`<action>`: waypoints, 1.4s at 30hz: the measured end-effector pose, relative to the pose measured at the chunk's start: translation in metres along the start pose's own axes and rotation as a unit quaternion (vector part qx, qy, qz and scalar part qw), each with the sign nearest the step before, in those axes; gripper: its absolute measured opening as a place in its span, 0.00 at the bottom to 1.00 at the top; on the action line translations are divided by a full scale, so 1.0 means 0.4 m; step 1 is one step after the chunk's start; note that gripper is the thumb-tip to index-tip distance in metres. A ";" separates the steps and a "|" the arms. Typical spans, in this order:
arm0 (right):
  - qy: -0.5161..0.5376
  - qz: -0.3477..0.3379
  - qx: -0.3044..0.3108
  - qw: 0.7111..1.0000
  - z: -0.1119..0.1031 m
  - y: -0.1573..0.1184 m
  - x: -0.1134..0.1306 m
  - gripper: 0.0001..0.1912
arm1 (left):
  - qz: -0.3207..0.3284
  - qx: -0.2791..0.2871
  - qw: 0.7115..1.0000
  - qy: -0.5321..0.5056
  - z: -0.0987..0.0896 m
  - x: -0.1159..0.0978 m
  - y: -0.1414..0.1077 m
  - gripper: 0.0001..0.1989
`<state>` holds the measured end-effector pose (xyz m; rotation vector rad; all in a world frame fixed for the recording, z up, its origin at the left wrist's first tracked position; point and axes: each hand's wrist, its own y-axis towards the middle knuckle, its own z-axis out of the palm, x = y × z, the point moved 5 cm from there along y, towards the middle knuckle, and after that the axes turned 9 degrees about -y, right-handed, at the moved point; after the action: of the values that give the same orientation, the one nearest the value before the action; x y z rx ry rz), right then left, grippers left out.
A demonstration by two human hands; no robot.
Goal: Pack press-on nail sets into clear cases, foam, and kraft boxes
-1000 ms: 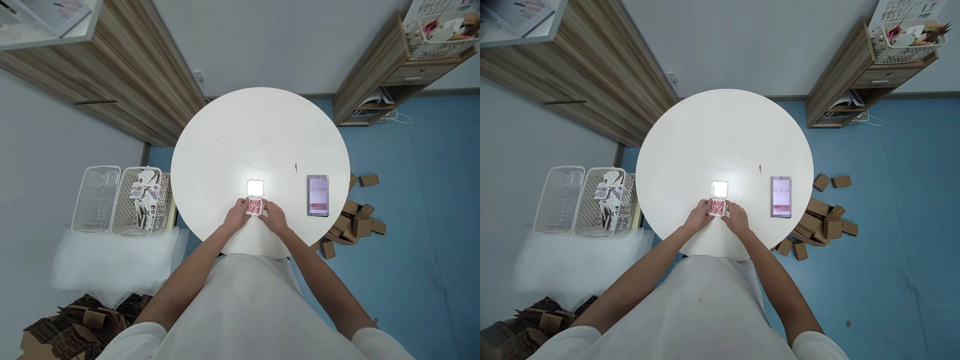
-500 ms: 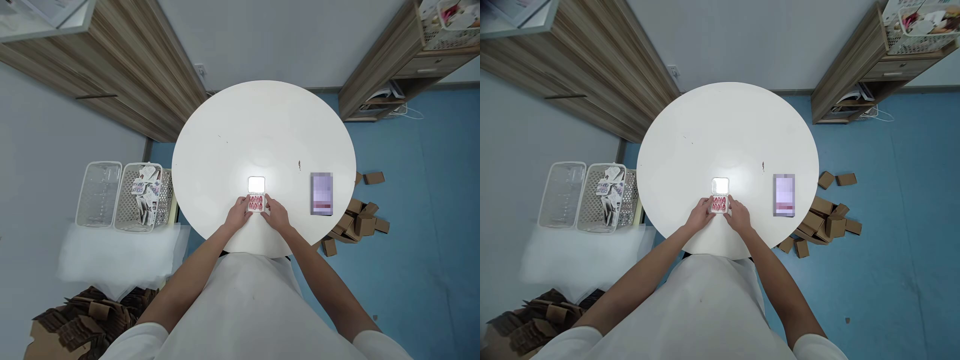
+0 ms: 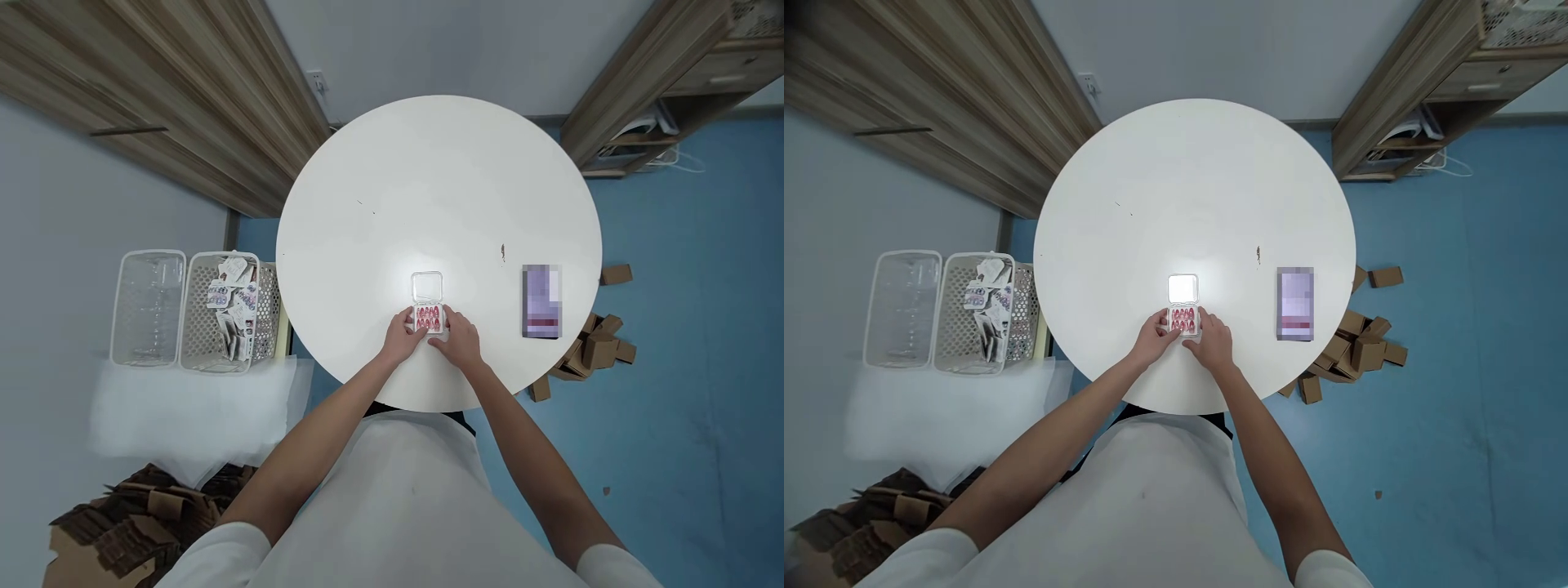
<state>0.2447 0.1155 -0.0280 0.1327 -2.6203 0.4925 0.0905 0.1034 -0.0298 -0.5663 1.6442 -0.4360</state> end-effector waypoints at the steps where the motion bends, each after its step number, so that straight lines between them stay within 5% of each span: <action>1: -0.005 0.005 -0.009 1.000 0.001 -0.006 0.004 0.39 | -0.009 0.012 1.000 -0.010 0.001 0.002 0.002 0.26; 7: 0.090 -0.021 -0.021 0.995 0.014 -0.103 0.070 0.37 | 0.015 0.018 0.999 -0.024 -0.046 0.007 -0.041 0.22; 14: 0.172 -0.064 -0.103 0.978 -0.021 -0.226 0.196 0.40 | 0.137 0.047 0.988 -0.059 -0.129 -0.055 -0.156 0.22; 20: 0.220 -0.062 -0.170 0.959 -0.061 -0.289 0.245 0.36 | 0.153 0.161 0.964 -0.149 -0.189 -0.097 -0.250 0.23; 24: 0.229 -0.075 -0.147 0.959 -0.062 -0.326 0.276 0.35 | 0.090 0.213 0.953 -0.194 -0.232 -0.092 -0.285 0.22; 30: 0.267 -0.107 -0.116 0.951 -0.062 -0.318 0.318 0.44 | 0.057 0.205 0.948 -0.237 -0.285 -0.084 -0.300 0.23; 33: 0.367 -0.106 -0.067 0.922 -0.059 -0.297 0.327 0.43 | 0.061 0.190 0.947 -0.252 -0.303 -0.085 -0.302 0.23; 37: 0.470 -0.098 -0.011 0.877 -0.072 -0.287 0.340 0.33 | 0.079 0.214 0.943 -0.242 -0.306 -0.094 -0.312 0.21; 42: 0.491 -0.070 -0.029 0.868 -0.107 -0.293 0.336 0.34 | 0.071 0.249 0.939 -0.224 -0.289 -0.099 -0.325 0.21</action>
<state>0.1645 0.0210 0.1072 0.0309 -1.6034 0.3038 -0.0048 0.0180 0.0944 -0.1444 1.0707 -0.5482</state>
